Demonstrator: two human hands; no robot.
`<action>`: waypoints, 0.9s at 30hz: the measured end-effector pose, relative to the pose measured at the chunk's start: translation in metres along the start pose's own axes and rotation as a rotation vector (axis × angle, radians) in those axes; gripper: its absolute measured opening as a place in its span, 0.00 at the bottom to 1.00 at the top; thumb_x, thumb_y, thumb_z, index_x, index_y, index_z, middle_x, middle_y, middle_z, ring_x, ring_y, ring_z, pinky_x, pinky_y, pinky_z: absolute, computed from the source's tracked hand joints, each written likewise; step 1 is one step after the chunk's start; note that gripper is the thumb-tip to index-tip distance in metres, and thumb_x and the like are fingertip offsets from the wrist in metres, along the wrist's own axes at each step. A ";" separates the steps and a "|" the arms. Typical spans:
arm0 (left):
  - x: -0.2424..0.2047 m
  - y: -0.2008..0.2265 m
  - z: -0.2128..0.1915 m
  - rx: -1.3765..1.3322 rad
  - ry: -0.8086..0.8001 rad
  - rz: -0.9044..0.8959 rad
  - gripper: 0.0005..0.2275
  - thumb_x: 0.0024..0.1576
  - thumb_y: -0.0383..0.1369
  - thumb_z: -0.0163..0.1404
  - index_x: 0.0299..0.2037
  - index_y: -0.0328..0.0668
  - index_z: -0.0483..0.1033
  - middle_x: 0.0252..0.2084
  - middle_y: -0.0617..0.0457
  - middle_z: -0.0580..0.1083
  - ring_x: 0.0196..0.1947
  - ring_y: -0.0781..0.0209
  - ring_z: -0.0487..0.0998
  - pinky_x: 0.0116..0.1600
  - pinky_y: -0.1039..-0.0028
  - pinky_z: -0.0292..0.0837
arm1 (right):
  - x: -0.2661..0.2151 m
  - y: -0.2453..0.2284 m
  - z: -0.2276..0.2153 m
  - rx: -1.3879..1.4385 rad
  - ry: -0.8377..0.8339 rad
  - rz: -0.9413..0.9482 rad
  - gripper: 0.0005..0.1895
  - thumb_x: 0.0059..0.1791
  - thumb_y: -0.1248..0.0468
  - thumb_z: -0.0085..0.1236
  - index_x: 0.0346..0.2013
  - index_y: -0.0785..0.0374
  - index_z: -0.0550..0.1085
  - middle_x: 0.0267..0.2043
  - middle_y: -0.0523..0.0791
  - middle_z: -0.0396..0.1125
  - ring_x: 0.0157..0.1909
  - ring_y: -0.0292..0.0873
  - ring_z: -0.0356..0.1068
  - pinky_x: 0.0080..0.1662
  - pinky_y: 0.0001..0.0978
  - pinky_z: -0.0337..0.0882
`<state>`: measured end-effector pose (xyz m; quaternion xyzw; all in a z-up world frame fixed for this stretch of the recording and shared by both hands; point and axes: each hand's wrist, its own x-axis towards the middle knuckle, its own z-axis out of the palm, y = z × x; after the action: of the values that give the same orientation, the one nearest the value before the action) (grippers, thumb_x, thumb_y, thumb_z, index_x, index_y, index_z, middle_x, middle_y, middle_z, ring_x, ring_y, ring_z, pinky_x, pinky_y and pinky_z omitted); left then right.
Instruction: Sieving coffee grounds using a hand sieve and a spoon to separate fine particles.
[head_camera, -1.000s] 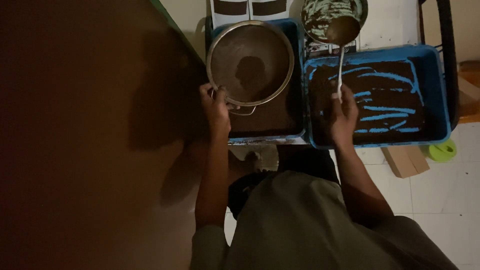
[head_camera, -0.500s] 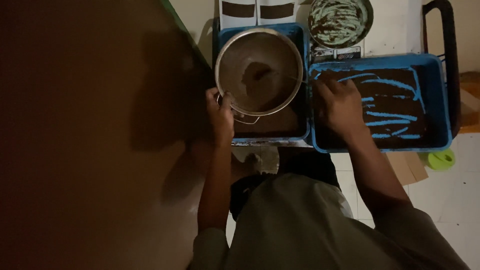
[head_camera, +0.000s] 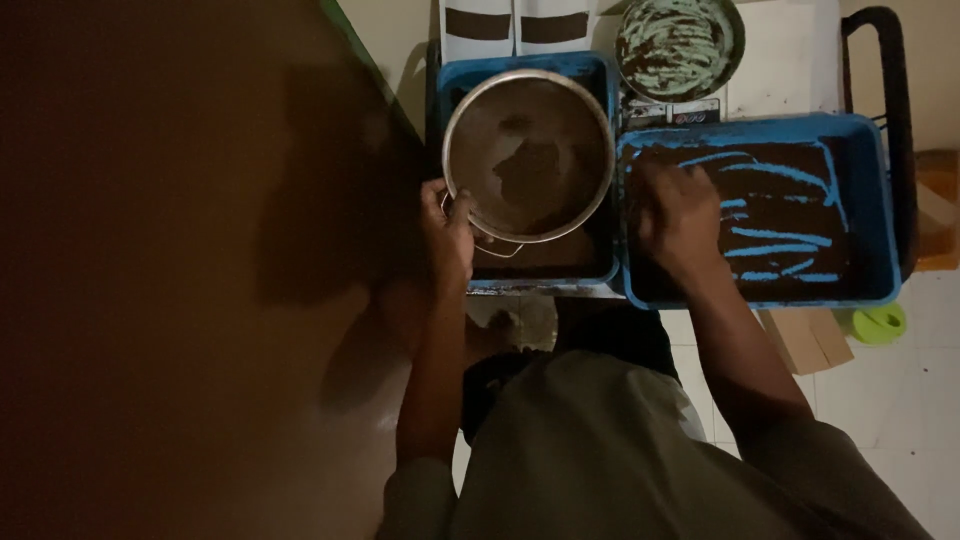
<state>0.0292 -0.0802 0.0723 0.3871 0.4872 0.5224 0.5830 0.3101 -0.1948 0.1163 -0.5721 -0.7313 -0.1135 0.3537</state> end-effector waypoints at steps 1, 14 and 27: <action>0.002 -0.005 -0.001 0.000 0.001 -0.002 0.13 0.61 0.32 0.49 0.54 0.47 0.63 0.35 0.46 0.70 0.20 0.57 0.76 0.16 0.72 0.78 | 0.008 -0.005 -0.003 0.001 -0.002 0.001 0.29 0.36 0.77 0.58 0.54 0.69 0.75 0.35 0.54 0.67 0.34 0.60 0.68 0.41 0.48 0.65; -0.014 -0.009 0.002 -0.004 -0.073 0.053 0.11 0.61 0.31 0.50 0.51 0.45 0.66 0.37 0.48 0.71 0.20 0.58 0.76 0.14 0.71 0.76 | 0.026 -0.027 0.017 0.431 0.123 0.306 0.17 0.52 0.73 0.62 0.56 0.67 0.76 0.35 0.54 0.75 0.31 0.54 0.73 0.34 0.40 0.69; 0.003 -0.057 -0.008 -0.028 -0.009 -0.011 0.12 0.61 0.32 0.51 0.53 0.46 0.66 0.39 0.47 0.72 0.22 0.58 0.75 0.14 0.67 0.78 | 0.033 -0.028 0.010 0.159 0.091 -0.154 0.12 0.57 0.64 0.46 0.44 0.63 0.78 0.35 0.49 0.64 0.37 0.52 0.65 0.45 0.43 0.62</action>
<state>0.0349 -0.0863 0.0155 0.3785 0.4792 0.5244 0.5934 0.2772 -0.1737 0.1372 -0.4787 -0.7629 -0.1081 0.4209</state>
